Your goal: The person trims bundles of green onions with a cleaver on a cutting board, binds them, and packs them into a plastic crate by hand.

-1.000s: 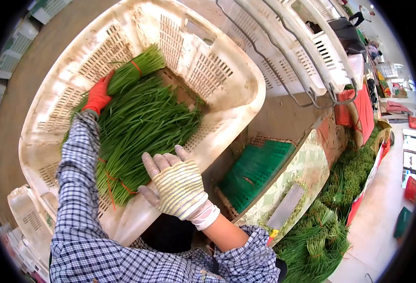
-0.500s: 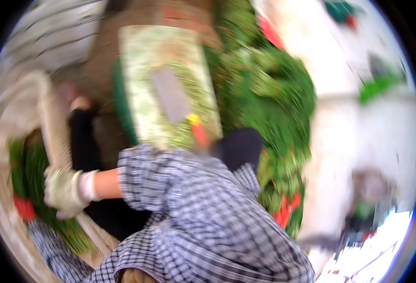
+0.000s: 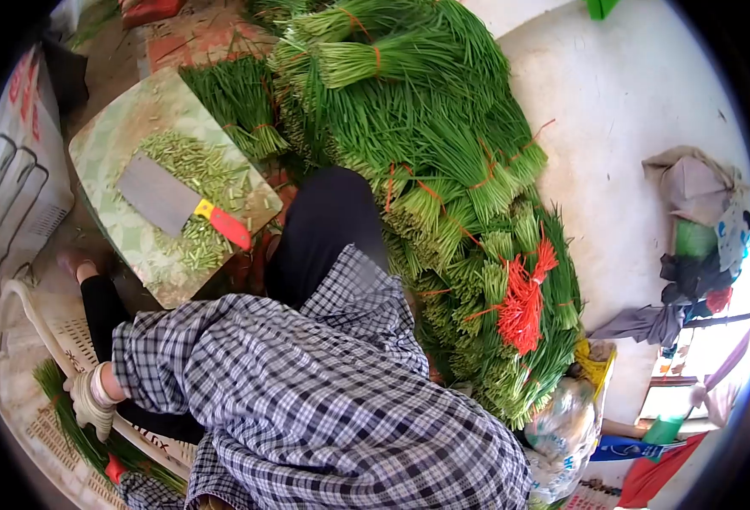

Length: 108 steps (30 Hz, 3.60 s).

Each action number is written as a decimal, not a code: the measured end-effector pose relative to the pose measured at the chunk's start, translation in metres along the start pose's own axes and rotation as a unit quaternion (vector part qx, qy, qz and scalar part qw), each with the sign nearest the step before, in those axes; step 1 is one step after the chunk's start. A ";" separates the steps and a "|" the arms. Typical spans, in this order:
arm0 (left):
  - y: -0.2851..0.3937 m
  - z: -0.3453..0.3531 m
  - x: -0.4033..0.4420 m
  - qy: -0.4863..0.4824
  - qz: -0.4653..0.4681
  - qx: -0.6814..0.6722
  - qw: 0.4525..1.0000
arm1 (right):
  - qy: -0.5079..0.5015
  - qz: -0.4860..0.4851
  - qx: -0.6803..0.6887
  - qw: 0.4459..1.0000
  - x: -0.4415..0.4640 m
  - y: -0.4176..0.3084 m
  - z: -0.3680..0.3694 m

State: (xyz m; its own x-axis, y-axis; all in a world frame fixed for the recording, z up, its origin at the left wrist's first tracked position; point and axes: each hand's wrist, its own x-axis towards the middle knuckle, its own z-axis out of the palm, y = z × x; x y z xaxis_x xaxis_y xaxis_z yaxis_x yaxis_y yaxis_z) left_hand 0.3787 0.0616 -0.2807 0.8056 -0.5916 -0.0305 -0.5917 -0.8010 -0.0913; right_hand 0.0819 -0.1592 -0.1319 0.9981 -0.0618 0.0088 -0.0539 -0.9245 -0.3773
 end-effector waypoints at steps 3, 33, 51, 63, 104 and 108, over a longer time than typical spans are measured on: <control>0.030 -0.036 -0.025 -0.002 -0.005 -0.178 0.984 | 0.079 0.029 0.249 0.965 -0.076 -0.012 -0.030; 0.340 -0.216 -0.207 -0.040 0.344 -0.345 0.872 | 0.002 0.938 -0.140 0.318 -0.914 -0.048 0.018; 0.401 -0.222 -0.239 -0.044 0.448 -0.265 0.853 | -0.048 0.912 -0.150 0.380 -0.906 -0.058 -0.023; 0.445 -0.213 -0.258 -0.069 0.517 -0.329 0.788 | 0.241 0.850 0.266 0.385 -0.924 -0.080 -0.018; 0.465 -0.282 -0.377 -0.506 0.339 -0.721 0.331 | 0.466 0.412 0.396 0.676 -0.493 -0.105 -0.120; 0.425 -0.238 -0.306 -0.228 0.436 -0.723 0.485 | 0.469 0.218 0.553 0.653 -0.417 -0.057 -0.112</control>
State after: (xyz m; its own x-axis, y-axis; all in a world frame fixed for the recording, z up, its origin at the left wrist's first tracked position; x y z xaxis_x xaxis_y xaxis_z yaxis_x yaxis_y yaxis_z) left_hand -0.1268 -0.1194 -0.0735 -0.0419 -0.9453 0.3234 0.1507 0.3140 0.9374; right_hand -0.3347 -0.1226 -0.0101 0.4098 -0.9111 0.0448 0.2465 0.0633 -0.9671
